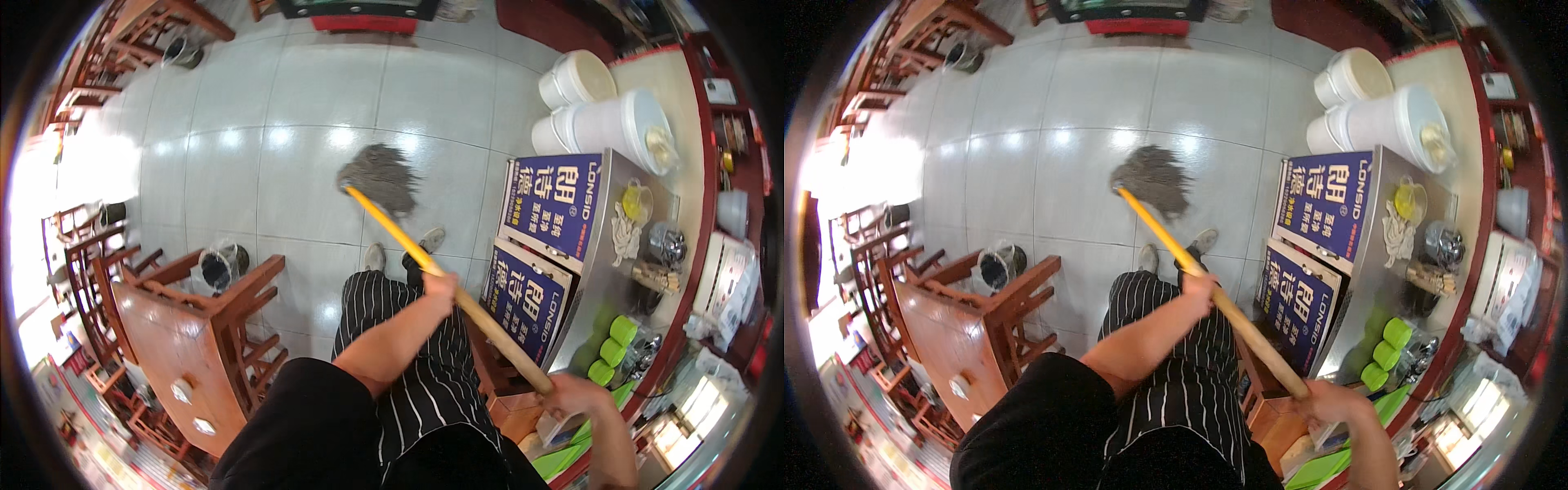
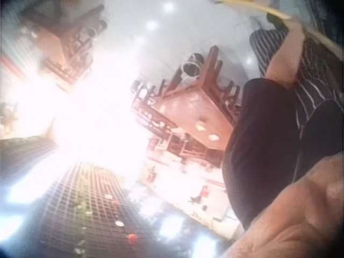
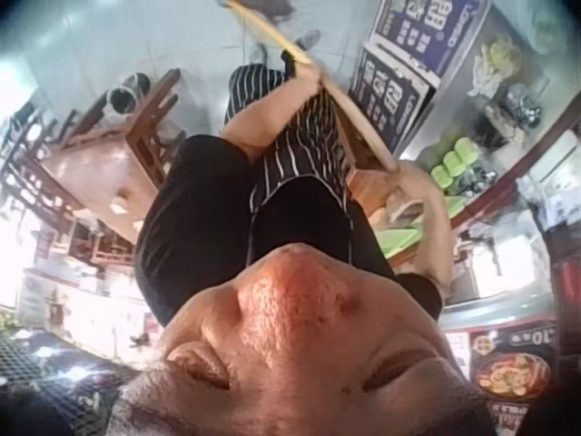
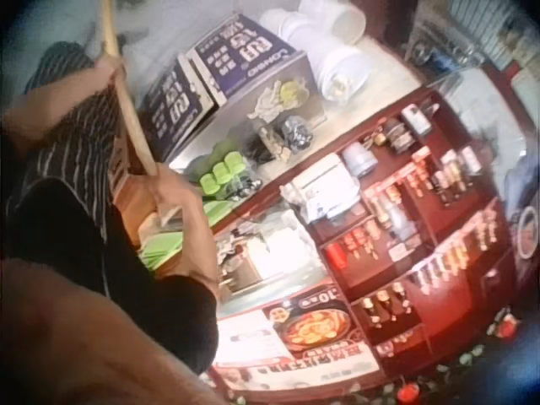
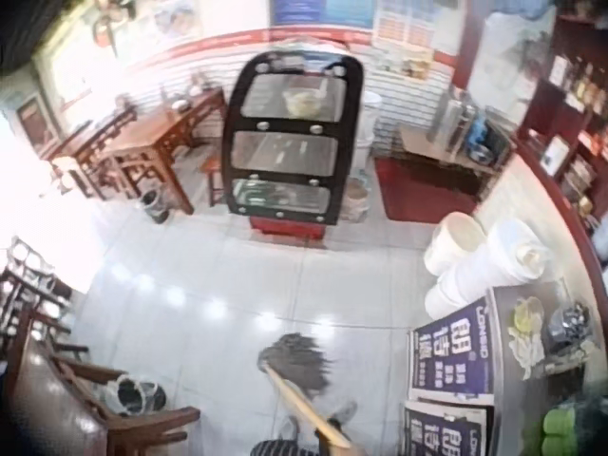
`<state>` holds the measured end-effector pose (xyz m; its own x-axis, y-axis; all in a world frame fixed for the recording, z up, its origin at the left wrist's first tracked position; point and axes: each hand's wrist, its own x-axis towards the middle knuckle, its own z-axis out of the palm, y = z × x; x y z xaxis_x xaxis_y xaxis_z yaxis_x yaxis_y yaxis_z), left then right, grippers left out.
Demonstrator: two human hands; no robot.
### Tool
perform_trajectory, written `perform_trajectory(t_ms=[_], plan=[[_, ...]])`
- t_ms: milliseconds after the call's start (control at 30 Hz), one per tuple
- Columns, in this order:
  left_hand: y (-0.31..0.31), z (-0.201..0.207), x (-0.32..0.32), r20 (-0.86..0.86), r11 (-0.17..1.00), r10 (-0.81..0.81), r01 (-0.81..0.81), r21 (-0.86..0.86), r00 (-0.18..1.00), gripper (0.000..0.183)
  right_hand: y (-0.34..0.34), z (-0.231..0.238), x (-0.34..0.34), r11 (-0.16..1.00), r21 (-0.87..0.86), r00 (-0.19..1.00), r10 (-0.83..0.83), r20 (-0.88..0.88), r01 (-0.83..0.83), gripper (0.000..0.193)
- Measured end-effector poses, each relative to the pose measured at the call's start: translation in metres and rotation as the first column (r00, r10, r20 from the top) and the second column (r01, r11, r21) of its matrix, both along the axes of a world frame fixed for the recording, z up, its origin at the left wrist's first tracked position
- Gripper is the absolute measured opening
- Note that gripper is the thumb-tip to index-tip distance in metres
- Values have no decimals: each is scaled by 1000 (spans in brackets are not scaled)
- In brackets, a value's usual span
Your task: The person mops the tiled floor of a restaurant using a mop with a long wooden handle, moving the mop head between tables and benches and then into a kitchen area near a refrigerator and prep counter.
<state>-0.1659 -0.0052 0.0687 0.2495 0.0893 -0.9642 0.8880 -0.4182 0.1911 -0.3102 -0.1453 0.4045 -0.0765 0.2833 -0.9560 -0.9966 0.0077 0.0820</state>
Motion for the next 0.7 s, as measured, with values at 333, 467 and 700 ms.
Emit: perform_trajectory(t_ms=[333,467,700], plan=[[201,-29,220,65,718,676,-636,-283,734,24,184,-202,248,963,-166,806,268,527,-212,35],[215,-25,249,192,738,675,-646,-195,712,25,211,-201,287,770,-499,495,638,590,-398,41],[114,-55,206,267,838,529,-545,-17,806,50,80,-184,255,670,-547,363,737,570,-502,47]])
